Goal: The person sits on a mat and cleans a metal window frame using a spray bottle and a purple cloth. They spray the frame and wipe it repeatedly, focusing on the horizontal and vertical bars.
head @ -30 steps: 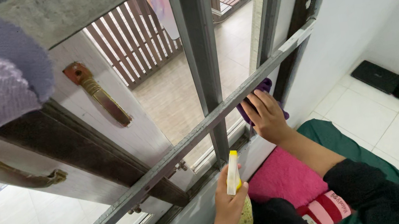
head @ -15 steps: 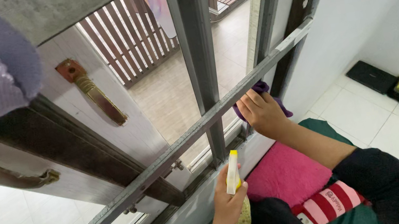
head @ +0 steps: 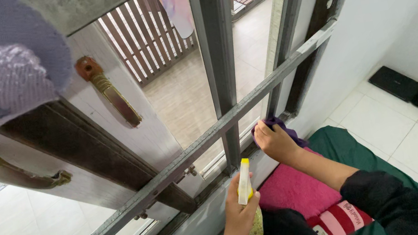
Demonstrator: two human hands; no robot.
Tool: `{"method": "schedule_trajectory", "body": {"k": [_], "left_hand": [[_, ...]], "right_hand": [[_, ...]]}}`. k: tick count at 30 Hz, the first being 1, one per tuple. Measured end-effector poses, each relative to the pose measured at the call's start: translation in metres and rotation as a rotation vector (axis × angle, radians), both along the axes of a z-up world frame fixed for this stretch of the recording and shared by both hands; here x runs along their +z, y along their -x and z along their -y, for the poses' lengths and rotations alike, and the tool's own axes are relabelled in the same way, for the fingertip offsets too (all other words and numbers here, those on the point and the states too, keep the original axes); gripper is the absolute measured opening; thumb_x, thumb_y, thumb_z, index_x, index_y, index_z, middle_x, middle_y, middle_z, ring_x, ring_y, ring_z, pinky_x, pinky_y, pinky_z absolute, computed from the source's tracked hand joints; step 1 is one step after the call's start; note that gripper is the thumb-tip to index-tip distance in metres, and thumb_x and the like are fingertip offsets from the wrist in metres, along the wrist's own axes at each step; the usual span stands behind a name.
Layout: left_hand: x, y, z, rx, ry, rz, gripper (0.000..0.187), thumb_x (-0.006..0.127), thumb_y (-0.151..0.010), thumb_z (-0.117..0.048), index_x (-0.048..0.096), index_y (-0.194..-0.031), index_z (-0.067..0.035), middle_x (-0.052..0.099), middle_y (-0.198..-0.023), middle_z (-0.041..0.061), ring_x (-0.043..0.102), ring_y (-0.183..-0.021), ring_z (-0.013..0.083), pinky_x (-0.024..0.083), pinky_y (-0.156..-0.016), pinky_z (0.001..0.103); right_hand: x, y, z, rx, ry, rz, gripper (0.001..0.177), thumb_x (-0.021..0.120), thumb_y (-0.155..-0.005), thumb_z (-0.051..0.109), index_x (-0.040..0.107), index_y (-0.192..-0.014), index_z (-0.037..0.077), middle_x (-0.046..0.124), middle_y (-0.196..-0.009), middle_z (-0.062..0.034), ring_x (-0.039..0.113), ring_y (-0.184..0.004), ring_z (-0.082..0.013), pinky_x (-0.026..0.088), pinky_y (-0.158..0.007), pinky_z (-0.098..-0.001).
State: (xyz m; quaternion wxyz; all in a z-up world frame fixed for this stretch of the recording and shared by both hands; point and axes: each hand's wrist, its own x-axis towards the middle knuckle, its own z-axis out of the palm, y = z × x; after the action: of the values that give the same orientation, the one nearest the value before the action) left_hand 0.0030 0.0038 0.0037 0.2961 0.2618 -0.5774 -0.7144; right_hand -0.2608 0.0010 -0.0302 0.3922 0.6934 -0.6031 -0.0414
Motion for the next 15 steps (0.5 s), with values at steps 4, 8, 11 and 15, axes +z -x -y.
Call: {"method": "schedule_trajectory", "body": {"k": [4,8,11,15], "left_hand": [[0.001,-0.001,-0.001,-0.002,-0.011,-0.004,0.048,0.067,-0.088,0.000,0.058,-0.135,-0.007,0.054,-0.080,-0.003,0.052,-0.069,0.0051,0.043,-0.062,0.023],[0.002,0.001,0.000,0.018,0.001,-0.005,0.048,0.067,-0.088,0.000,0.059,-0.134,-0.007,0.056,-0.081,-0.004,0.054,-0.070,0.0054,0.045,-0.063,0.023],[0.003,-0.001,0.000,0.025,0.040,0.027,0.048,0.067,-0.088,-0.001,0.059,-0.134,-0.008,0.057,-0.081,-0.004,0.054,-0.071,0.0052,0.045,-0.064,0.023],[0.004,-0.001,0.002,0.043,0.044,0.064,0.048,0.067,-0.088,-0.002,0.059,-0.135,-0.008,0.056,-0.080,-0.004,0.052,-0.069,0.0057,0.043,-0.062,0.024]], "right_hand": [[0.012,0.000,0.000,0.019,-0.010,0.098,0.033,0.057,-0.087,0.019,0.068,-0.112,0.000,0.067,-0.115,-0.0127,0.055,-0.125,-0.0284,0.049,-0.084,-0.0380],[0.073,-0.009,-0.006,0.013,0.097,0.114,0.034,0.056,-0.086,0.018,0.067,-0.112,0.000,0.066,-0.116,-0.0118,0.055,-0.124,-0.0271,0.050,-0.088,-0.0402],[0.114,-0.009,-0.005,0.028,0.180,0.160,0.034,0.057,-0.088,0.015,0.067,-0.116,-0.001,0.066,-0.118,-0.0125,0.055,-0.123,-0.0274,0.050,-0.088,-0.0406],[0.120,-0.015,0.000,-0.010,0.213,0.126,0.033,0.058,-0.089,0.014,0.067,-0.116,-0.002,0.065,-0.117,-0.0128,0.056,-0.121,-0.0279,0.050,-0.085,-0.0407]]}}
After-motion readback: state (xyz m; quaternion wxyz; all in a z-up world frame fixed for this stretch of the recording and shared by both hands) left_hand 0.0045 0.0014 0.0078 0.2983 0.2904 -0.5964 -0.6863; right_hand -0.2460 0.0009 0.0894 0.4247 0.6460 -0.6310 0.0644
